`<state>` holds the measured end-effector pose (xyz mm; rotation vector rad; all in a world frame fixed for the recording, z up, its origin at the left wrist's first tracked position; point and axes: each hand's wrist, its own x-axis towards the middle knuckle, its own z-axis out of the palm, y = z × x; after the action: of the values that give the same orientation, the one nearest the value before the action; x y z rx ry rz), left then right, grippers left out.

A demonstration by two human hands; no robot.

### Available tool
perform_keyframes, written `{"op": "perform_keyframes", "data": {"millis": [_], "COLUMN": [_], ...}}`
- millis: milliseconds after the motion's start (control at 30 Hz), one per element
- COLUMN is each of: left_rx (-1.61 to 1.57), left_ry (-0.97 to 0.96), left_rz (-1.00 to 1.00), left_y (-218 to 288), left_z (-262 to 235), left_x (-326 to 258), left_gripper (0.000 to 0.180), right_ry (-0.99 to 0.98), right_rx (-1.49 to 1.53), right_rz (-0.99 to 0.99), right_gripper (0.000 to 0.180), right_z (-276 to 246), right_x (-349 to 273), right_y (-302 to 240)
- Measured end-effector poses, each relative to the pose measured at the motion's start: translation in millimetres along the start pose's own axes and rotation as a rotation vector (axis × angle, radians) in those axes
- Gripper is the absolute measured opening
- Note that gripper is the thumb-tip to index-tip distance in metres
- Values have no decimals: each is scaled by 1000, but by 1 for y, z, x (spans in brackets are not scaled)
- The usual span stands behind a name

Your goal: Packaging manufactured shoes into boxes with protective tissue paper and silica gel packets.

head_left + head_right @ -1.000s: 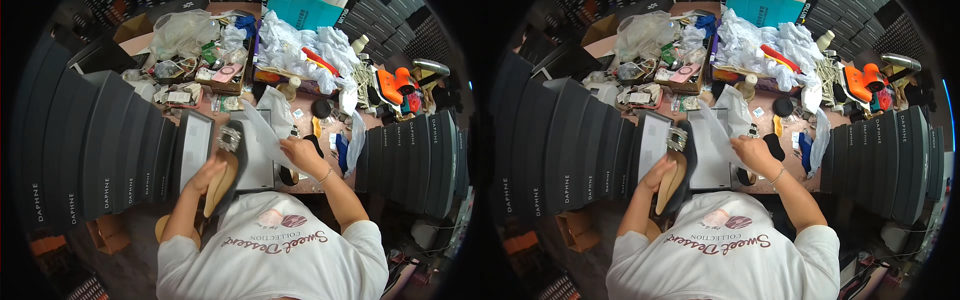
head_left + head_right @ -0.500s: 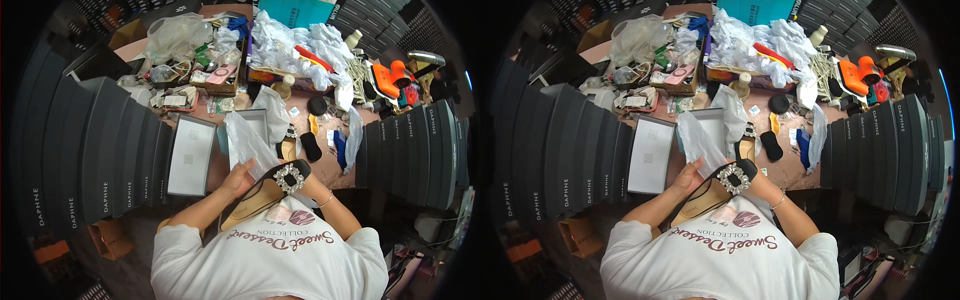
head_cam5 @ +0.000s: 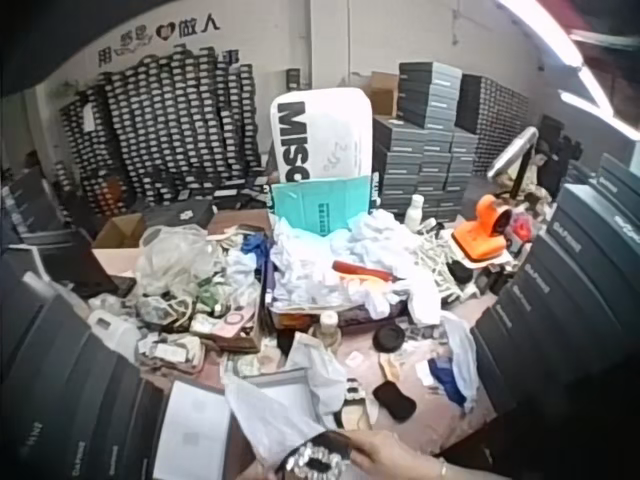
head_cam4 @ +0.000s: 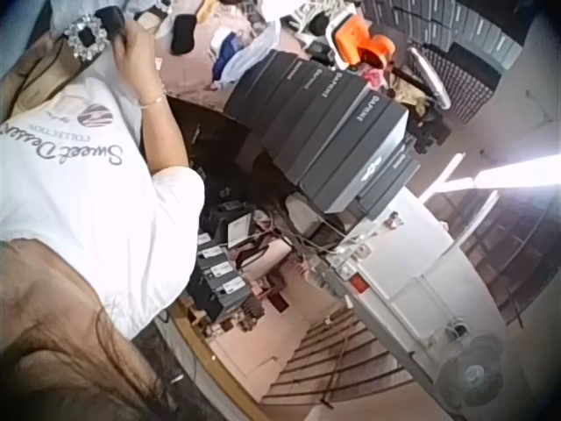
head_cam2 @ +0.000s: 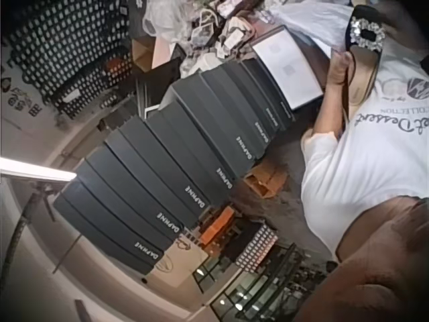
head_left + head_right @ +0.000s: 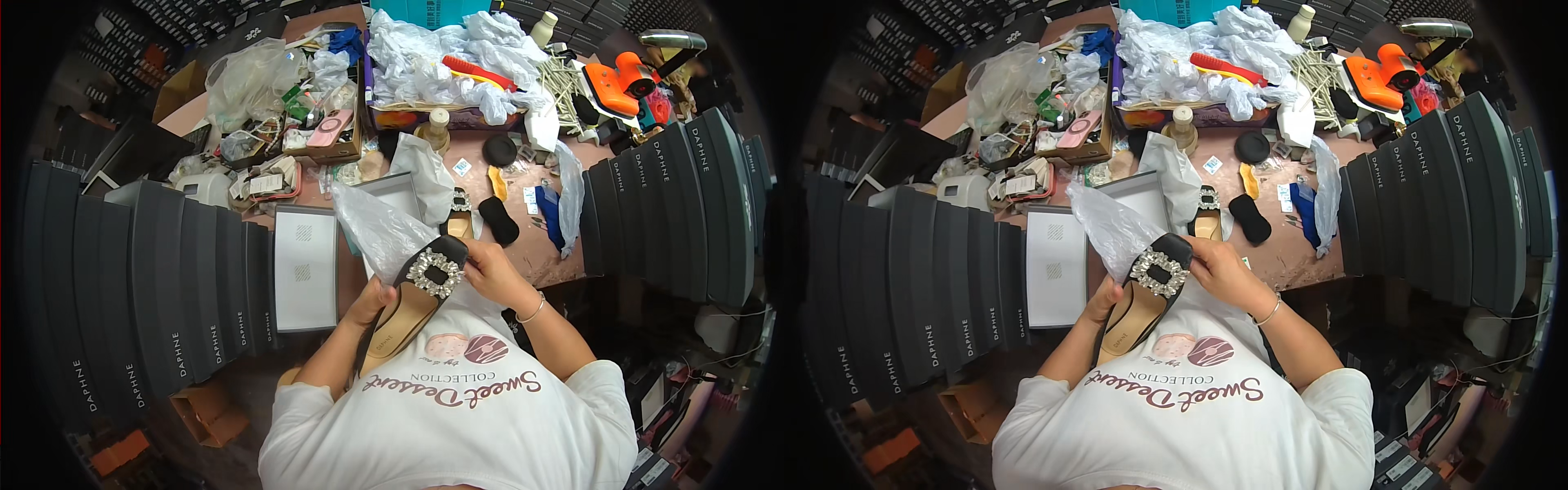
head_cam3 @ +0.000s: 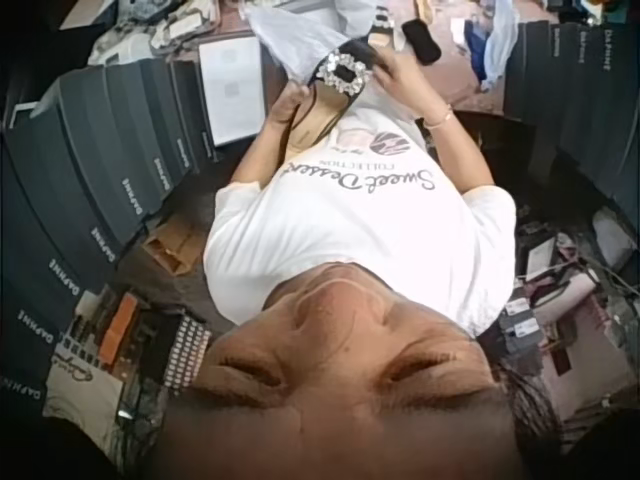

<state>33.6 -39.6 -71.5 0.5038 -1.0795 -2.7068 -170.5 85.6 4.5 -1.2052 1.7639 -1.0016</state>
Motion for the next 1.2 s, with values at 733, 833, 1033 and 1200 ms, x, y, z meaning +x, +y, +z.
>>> {"op": "perform_keyframes", "data": {"millis": [733,833,1033,1200], "left_rx": [267,349,388,325], "left_ry": [113,47,130,130], "left_rz": [-93,-49,-190,-246], "left_y": [16,17,36,31], "left_z": [17,13,34,32], "left_x": [-5,-1,15,16], "left_gripper": [56,54,56,55], "right_ry": [-54,-39,20,49], "right_rx": [272,262,191,293], "right_rz": [94,82,95,141], "right_gripper": [37,37,37,36], "right_z": [-17,-19,-9,-7], "right_x": [2,2,-2,-7], "right_y": [37,32,27,34]}}
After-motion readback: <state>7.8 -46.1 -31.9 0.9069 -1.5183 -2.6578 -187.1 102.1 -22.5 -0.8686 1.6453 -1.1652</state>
